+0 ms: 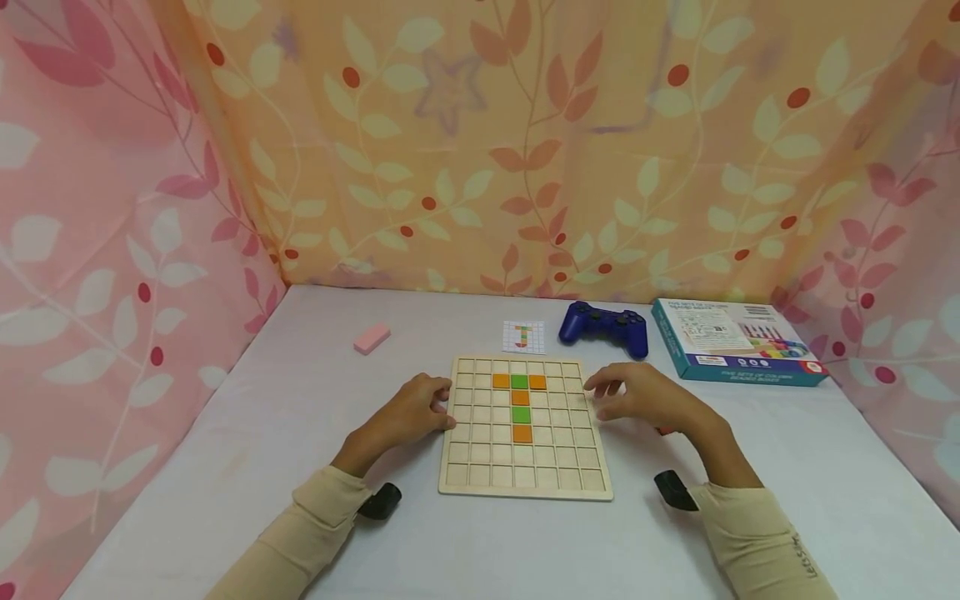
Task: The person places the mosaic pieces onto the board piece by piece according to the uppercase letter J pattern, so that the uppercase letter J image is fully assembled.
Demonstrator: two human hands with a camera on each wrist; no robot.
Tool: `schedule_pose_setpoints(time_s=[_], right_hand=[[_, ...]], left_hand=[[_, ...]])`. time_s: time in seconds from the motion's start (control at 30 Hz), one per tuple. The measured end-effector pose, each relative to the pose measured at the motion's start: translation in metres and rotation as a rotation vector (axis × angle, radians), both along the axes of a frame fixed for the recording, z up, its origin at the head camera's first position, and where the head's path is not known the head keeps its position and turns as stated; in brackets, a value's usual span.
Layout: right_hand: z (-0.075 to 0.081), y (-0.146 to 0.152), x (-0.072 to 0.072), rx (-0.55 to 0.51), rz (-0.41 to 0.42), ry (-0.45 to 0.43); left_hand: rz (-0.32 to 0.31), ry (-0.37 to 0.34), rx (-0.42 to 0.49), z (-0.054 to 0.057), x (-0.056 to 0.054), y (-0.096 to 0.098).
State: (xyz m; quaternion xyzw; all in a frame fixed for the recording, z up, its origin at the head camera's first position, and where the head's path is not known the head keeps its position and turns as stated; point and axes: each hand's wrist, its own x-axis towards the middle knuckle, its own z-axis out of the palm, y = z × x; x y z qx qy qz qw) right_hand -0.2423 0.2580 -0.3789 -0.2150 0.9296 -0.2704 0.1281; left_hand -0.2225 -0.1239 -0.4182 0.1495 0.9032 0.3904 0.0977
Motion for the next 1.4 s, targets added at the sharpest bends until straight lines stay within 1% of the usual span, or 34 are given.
schedule_pose_setpoints(time_s=[0.1,0.23,0.33,0.53,0.63,0.87,0.93,1.07,1.2,1.4], right_hand=[[0.003,0.018,-0.002,0.032,-0.029,-0.021],[0.007,0.039,-0.001,0.056,-0.086,-0.104],[0.008,0.054,0.0,0.068,-0.115,-0.141],[0.003,0.081,-0.001,0.059,-0.148,-0.19],[0.0,0.091,-0.001,0.056,-0.146,-0.215],[0.0,0.101,0.002,0.091,-0.196,-0.277],[0.0,0.102,0.002,0.093,-0.197,-0.278],[-0.001,0.105,0.001,0.103,-0.218,-0.249],[-0.001,0.105,0.0,0.088,-0.222,-0.209],[-0.005,0.096,-0.003,0.053,-0.195,-0.152]], left_hand=[[-0.008,0.008,0.001,0.0,0.0,-0.001],[-0.013,0.017,0.0,0.0,-0.001,-0.002],[-0.012,0.02,0.001,0.0,0.0,-0.002],[-0.003,0.022,-0.003,0.0,0.001,-0.002],[-0.006,0.02,-0.011,0.0,0.001,-0.002],[0.0,0.019,0.001,-0.002,0.001,-0.001],[-0.004,0.02,0.004,-0.002,0.001,-0.001],[-0.005,0.022,0.01,-0.003,0.0,-0.001],[-0.002,0.023,0.008,-0.002,0.0,-0.001],[-0.008,0.026,0.009,-0.001,0.001,-0.001]])
